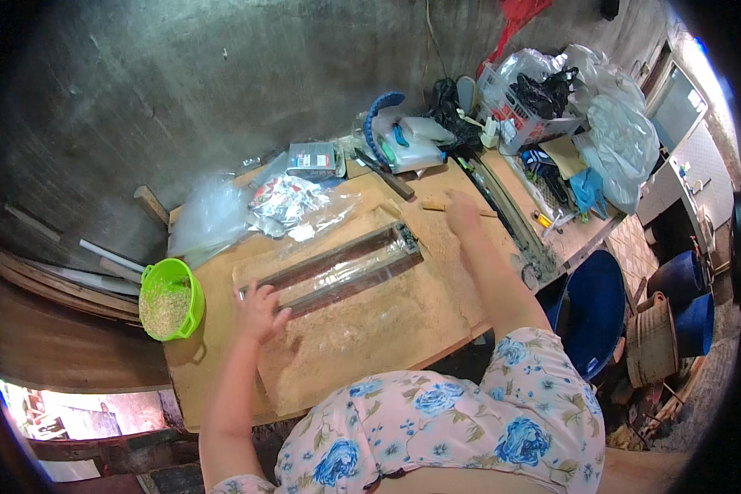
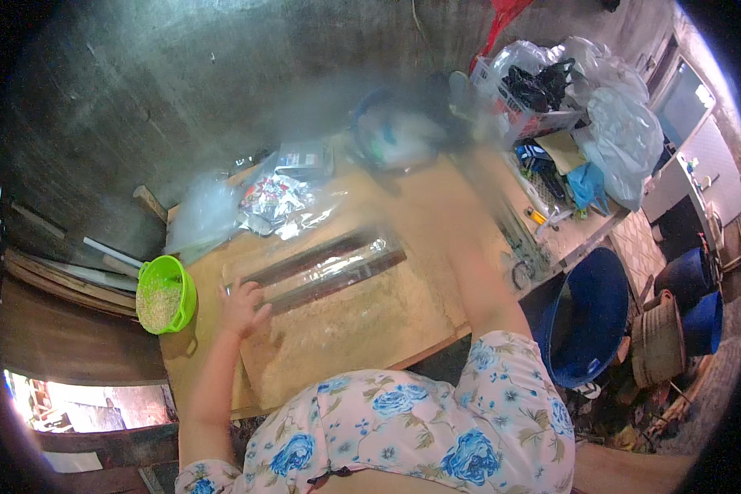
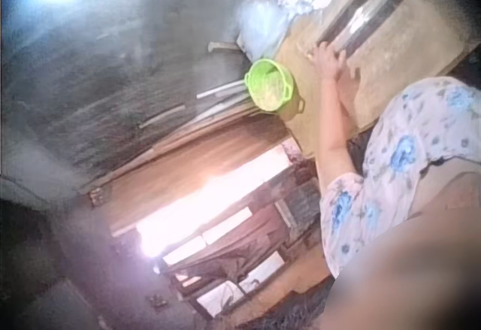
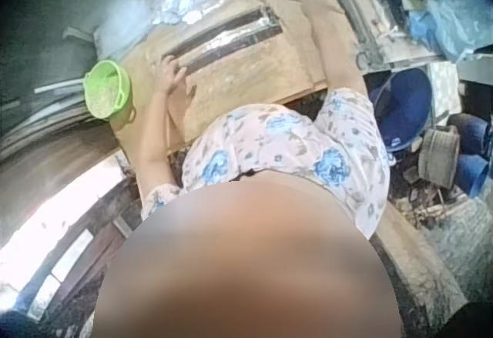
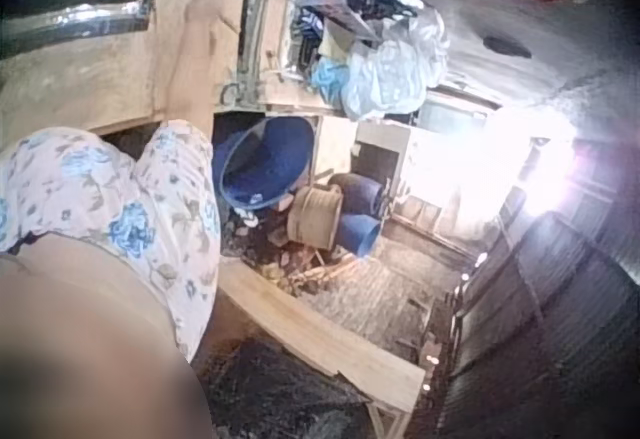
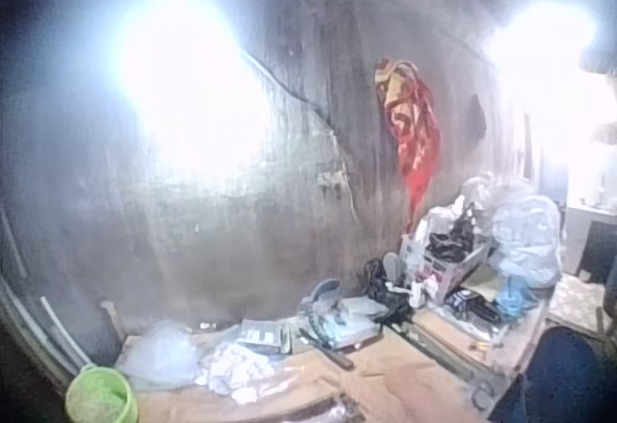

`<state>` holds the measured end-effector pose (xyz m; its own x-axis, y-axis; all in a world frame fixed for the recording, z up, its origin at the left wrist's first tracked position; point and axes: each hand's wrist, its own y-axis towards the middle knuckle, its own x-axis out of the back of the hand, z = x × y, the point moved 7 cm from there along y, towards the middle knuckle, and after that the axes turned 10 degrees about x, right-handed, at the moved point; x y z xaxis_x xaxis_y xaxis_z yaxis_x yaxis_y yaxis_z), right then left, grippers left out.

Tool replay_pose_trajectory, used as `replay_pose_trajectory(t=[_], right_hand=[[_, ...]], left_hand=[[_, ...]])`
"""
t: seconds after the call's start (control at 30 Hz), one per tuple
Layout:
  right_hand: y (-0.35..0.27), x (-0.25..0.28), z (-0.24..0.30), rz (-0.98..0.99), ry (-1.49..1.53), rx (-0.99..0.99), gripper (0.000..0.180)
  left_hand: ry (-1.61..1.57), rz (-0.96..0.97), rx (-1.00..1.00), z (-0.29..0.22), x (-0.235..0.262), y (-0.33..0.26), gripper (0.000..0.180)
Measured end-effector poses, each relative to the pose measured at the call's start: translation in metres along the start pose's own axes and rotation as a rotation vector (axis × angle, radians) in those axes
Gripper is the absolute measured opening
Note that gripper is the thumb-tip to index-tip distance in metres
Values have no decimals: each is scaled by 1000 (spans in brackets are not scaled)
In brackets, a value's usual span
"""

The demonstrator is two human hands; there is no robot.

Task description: The person walks through a cluttered house and yard, then places a wooden board on a table. They pour a grain-like substance from a green bowl into a rectangular wooden frame and spread it evenly with their hands.

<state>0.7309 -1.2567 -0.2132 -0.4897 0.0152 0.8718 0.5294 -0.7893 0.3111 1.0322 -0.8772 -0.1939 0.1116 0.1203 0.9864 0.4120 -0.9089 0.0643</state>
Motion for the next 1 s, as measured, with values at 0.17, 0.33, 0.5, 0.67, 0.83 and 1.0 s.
replay_pose_trajectory(t=[0.17,0.33,0.5,0.67,0.83,1.0], right_hand=[[-26,-22,-77,309,-358,-205,40],[-27,-46,-116,326,-363,-193,31],[-27,-28,-96,113,-182,-42,25],[-67,60,31,0,283,93,19],[-115,2,139,169,687,278,16],[-103,-45,118,-8,422,199,15]], left_hand=[[-194,-63,-51,-65,-20,10,31],[-210,-78,-76,-87,-40,2,37],[-160,-99,-8,-80,-42,8,51],[46,-5,92,-65,-27,7,74],[149,129,169,-27,-37,9,83],[118,148,310,23,-31,-9,85]])
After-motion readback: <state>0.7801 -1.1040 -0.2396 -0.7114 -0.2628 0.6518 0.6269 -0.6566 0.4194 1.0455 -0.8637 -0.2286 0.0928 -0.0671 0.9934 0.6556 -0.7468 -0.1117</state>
